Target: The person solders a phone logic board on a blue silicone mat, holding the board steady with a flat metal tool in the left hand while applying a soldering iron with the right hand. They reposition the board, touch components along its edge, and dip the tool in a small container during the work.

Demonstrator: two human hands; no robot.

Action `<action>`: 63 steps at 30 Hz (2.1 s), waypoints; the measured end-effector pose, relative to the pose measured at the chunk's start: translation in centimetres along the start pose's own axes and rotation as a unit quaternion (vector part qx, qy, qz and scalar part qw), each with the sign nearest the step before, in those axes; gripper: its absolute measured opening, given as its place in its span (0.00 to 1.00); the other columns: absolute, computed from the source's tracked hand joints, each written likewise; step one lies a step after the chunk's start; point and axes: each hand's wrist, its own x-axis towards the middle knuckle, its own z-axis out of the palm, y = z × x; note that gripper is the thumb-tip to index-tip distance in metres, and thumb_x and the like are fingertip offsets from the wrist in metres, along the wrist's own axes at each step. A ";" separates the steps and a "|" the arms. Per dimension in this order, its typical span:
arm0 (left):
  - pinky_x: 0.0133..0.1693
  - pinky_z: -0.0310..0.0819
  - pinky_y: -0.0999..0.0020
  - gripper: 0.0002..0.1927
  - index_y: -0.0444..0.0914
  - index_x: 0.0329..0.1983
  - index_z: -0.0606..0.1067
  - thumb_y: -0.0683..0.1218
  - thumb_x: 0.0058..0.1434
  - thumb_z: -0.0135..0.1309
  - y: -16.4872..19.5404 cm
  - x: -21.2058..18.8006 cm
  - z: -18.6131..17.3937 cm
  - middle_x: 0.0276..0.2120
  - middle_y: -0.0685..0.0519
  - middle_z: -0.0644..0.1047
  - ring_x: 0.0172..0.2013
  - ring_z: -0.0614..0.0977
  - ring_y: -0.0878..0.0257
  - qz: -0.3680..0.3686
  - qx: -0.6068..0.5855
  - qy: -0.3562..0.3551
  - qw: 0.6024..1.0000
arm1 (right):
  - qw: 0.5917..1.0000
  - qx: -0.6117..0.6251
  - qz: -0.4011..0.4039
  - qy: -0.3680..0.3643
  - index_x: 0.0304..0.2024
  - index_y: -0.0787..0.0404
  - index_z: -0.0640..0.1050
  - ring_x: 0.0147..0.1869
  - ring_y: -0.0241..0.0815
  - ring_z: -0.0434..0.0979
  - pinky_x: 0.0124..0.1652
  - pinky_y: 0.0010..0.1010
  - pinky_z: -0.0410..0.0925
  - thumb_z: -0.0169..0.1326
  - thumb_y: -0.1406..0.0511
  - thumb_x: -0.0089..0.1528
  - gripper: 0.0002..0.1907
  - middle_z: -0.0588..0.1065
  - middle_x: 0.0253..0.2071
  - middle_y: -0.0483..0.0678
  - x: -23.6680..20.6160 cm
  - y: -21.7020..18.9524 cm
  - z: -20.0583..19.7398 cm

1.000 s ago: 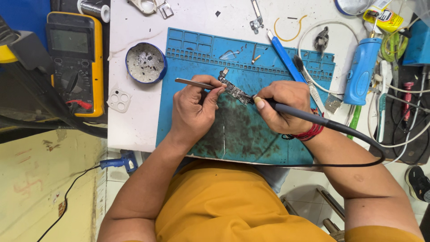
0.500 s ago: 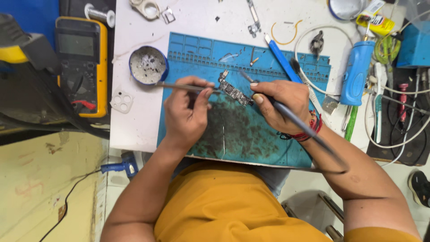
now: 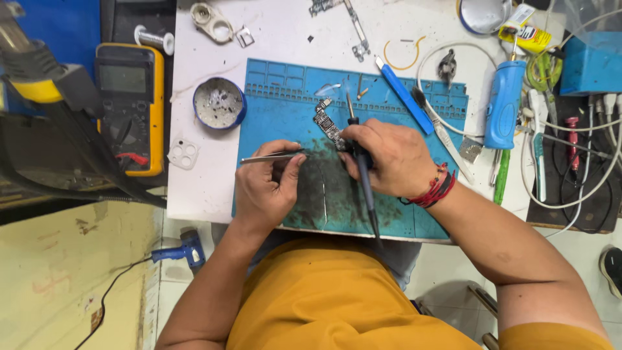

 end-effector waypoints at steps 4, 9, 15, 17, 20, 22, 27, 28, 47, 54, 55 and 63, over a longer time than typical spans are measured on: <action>0.31 0.76 0.74 0.07 0.33 0.47 0.76 0.41 0.69 0.59 -0.2 1.3 0.6 0.31 0.53 0.83 0.29 0.82 0.71 -0.006 -0.059 0.015 0.998 | 1.000 -0.005 0.001 0.009 0.46 0.60 0.77 0.33 0.50 0.77 0.32 0.39 0.68 0.66 0.63 0.57 0.17 0.73 0.31 0.49 -0.1 0.3 0.4; 0.29 0.79 0.75 0.08 0.32 0.45 0.74 0.41 0.68 0.58 -0.9 3.8 1.5 0.32 0.54 0.82 0.28 0.83 0.72 -0.049 -0.124 -0.002 0.991 | 0.999 0.035 0.020 0.032 0.46 0.61 0.77 0.33 0.50 0.78 0.34 0.37 0.70 0.65 0.65 0.60 0.14 0.76 0.31 0.51 -0.4 0.6 0.5; 0.24 0.74 0.76 0.06 0.33 0.42 0.75 0.41 0.67 0.59 -0.6 4.5 1.6 0.25 0.55 0.80 0.22 0.81 0.73 -0.079 -0.092 -0.033 0.992 | 0.997 0.050 0.046 0.038 0.48 0.63 0.77 0.35 0.50 0.81 0.35 0.35 0.72 0.62 0.68 0.61 0.13 0.79 0.35 0.53 -0.4 0.9 0.4; 0.23 0.71 0.75 0.05 0.34 0.42 0.76 0.41 0.67 0.58 -0.5 4.6 1.6 0.24 0.55 0.79 0.21 0.80 0.73 -0.075 -0.099 -0.041 0.991 | 0.997 0.068 0.025 0.031 0.47 0.63 0.77 0.34 0.50 0.81 0.35 0.35 0.72 0.62 0.68 0.61 0.13 0.79 0.35 0.53 -0.3 1.0 0.5; 0.22 0.67 0.74 0.04 0.34 0.42 0.76 0.40 0.68 0.57 -0.4 4.8 1.8 0.23 0.55 0.78 0.21 0.76 0.73 -0.045 -0.102 -0.049 0.993 | 0.996 0.091 0.005 0.026 0.48 0.63 0.76 0.35 0.50 0.81 0.36 0.35 0.73 0.62 0.69 0.61 0.13 0.80 0.36 0.52 -0.5 1.4 0.6; 0.23 0.66 0.74 0.03 0.33 0.42 0.76 0.40 0.68 0.57 -0.3 5.0 1.9 0.24 0.55 0.78 0.22 0.76 0.73 -0.022 -0.086 -0.047 0.995 | 0.995 0.094 0.006 0.031 0.48 0.63 0.76 0.36 0.50 0.81 0.37 0.34 0.73 0.62 0.69 0.62 0.14 0.80 0.38 0.53 -0.8 1.6 0.6; 0.23 0.66 0.74 0.04 0.33 0.41 0.76 0.39 0.68 0.58 0.0 5.6 1.5 0.26 0.54 0.80 0.20 0.76 0.73 0.011 -0.034 -0.041 0.999 | 0.946 0.269 0.105 0.146 0.57 0.67 0.64 0.37 0.43 0.74 0.39 0.28 0.69 0.59 0.64 0.64 0.25 0.75 0.44 0.55 -1.8 1.7 1.5; 0.22 0.66 0.74 0.04 0.33 0.41 0.76 0.39 0.68 0.58 0.0 5.8 1.4 0.25 0.54 0.79 0.20 0.76 0.73 0.011 -0.019 -0.039 0.999 | 0.951 0.240 0.110 0.160 0.57 0.67 0.65 0.39 0.43 0.75 0.41 0.28 0.69 0.59 0.64 0.66 0.23 0.75 0.44 0.54 -2.0 1.9 1.5; 0.29 0.70 0.72 0.05 0.32 0.45 0.72 0.38 0.69 0.54 -2.4 8.7 2.7 0.28 0.52 0.79 0.27 0.77 0.70 0.029 -0.126 -0.132 0.983 | 0.979 0.176 0.016 0.097 0.43 0.66 0.76 0.33 0.43 0.78 0.34 0.30 0.69 0.55 0.67 0.71 0.06 0.78 0.36 0.52 -2.1 3.5 1.5; 0.31 0.72 0.72 0.05 0.32 0.45 0.72 0.38 0.70 0.54 -2.1 8.8 2.7 0.29 0.53 0.79 0.29 0.79 0.70 0.049 -0.141 -0.134 0.980 | 0.980 0.179 0.024 0.078 0.45 0.66 0.76 0.31 0.43 0.75 0.33 0.30 0.67 0.56 0.67 0.70 0.06 0.77 0.34 0.52 -1.9 3.4 1.5; 0.30 0.71 0.72 0.05 0.32 0.45 0.72 0.39 0.70 0.54 -2.1 8.8 2.7 0.29 0.53 0.79 0.28 0.79 0.70 0.048 -0.139 -0.135 0.980 | 0.980 0.180 0.025 0.077 0.45 0.66 0.76 0.31 0.43 0.76 0.33 0.30 0.67 0.56 0.67 0.70 0.06 0.77 0.34 0.52 -1.9 3.4 1.5; 0.27 0.67 0.72 0.04 0.33 0.45 0.72 0.39 0.70 0.54 -1.9 8.8 2.6 0.26 0.54 0.76 0.25 0.75 0.71 0.043 -0.119 -0.138 0.982 | 0.981 0.179 0.027 0.073 0.44 0.66 0.77 0.30 0.43 0.75 0.32 0.30 0.67 0.57 0.67 0.69 0.06 0.77 0.33 0.51 -1.9 3.3 1.5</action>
